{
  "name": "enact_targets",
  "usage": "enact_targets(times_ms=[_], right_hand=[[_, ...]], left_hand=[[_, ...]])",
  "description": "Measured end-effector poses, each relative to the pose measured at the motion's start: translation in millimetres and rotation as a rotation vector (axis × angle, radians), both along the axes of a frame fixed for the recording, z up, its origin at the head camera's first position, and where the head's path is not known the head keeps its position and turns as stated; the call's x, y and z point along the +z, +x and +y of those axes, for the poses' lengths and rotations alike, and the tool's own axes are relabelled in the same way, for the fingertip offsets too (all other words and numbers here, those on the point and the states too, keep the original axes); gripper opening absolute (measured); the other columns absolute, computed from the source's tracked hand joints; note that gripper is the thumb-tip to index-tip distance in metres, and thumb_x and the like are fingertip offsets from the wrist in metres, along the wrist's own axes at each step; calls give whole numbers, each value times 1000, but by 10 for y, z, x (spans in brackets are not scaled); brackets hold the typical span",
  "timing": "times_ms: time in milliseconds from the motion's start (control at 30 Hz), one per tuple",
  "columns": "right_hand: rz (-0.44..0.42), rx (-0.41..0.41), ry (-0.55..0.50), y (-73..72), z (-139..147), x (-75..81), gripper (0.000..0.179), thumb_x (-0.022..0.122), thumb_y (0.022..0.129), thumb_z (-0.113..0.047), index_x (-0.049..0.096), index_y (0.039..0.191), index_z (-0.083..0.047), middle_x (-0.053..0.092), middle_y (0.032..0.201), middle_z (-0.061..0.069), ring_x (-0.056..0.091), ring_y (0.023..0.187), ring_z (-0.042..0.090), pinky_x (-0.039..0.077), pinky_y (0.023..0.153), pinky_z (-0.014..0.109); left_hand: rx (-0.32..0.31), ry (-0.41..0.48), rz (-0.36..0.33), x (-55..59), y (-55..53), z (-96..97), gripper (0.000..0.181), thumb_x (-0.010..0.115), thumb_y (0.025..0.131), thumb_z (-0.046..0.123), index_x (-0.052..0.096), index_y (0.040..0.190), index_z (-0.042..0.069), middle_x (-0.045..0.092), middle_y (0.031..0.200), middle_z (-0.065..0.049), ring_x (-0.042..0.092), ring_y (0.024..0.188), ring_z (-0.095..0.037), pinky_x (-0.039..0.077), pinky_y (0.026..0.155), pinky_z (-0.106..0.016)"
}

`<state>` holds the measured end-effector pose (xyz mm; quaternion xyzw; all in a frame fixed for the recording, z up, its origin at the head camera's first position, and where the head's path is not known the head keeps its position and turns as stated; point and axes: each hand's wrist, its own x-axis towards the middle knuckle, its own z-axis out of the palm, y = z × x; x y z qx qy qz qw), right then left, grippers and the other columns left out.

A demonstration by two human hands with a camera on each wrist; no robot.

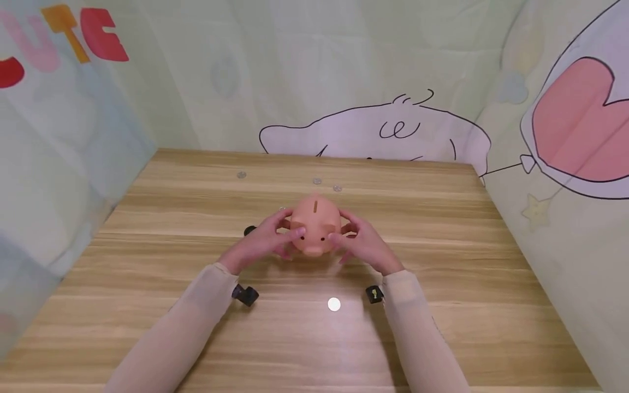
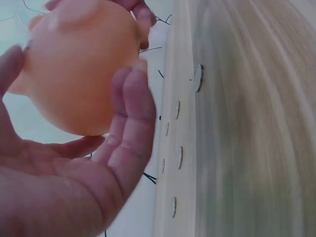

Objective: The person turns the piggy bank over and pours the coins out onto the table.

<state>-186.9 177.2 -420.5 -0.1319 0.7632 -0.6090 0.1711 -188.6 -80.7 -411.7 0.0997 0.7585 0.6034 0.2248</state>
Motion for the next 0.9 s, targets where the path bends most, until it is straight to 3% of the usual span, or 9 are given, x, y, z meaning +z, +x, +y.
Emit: enact_targets(times_ms=[133, 267, 367, 567, 700, 833, 900], right_hand=[[-13, -24, 64, 5, -7, 36, 50, 49, 104, -40, 54, 132, 1, 64, 90, 17, 64, 80, 36, 57, 60, 40], [-67, -66, 132, 18, -48, 79, 73, 39, 98, -66, 67, 92, 1, 64, 72, 12, 60, 64, 24, 50, 52, 31], [-109, -81, 168, 24, -71, 118, 83, 35, 93, -75, 67, 77, -1, 62, 67, 12, 56, 56, 20, 44, 49, 28], [-154, -73, 173, 14, -93, 153, 90, 33, 90, -80, 70, 75, 1, 64, 64, 15, 54, 50, 18, 40, 46, 26], [-172, -73, 167, 7, -96, 156, 91, 31, 91, -79, 71, 75, 0, 64, 63, 13, 53, 50, 18, 39, 45, 26], [-156, -75, 168, 1, -87, 136, 86, 35, 93, -76, 69, 80, 2, 64, 67, 12, 58, 57, 20, 45, 49, 29], [-138, -66, 144, 1, -66, 115, 77, 41, 96, -69, 67, 96, 3, 65, 76, 14, 63, 67, 26, 52, 55, 33]], left_hand=[[-9, -24, -29, 0, -12, 9, 70, 56, 92, 64, 51, 135, 9, 61, 108, -13, 62, 78, -26, 57, 64, -36], [-17, -69, -46, 16, -3, 26, 77, 43, 91, 76, 64, 110, 4, 63, 91, -13, 56, 67, -21, 53, 57, -32], [-11, -113, -63, 41, 6, 55, 85, 36, 87, 83, 67, 98, 5, 62, 81, -13, 52, 60, -18, 49, 53, -30], [32, -182, -73, 49, 1, 117, 94, 29, 80, 91, 67, 79, 5, 62, 71, -9, 51, 54, -17, 45, 49, -28], [31, -195, -74, 50, -4, 127, 94, 28, 80, 91, 66, 76, 5, 62, 69, -8, 51, 54, -17, 44, 49, -28], [8, -135, -64, 35, -2, 109, 88, 32, 87, 84, 68, 91, 4, 63, 76, -9, 52, 58, -17, 46, 51, -27], [-2, -90, -56, 32, 0, 92, 79, 38, 92, 76, 65, 108, 4, 64, 86, -11, 55, 66, -20, 50, 54, -28]])
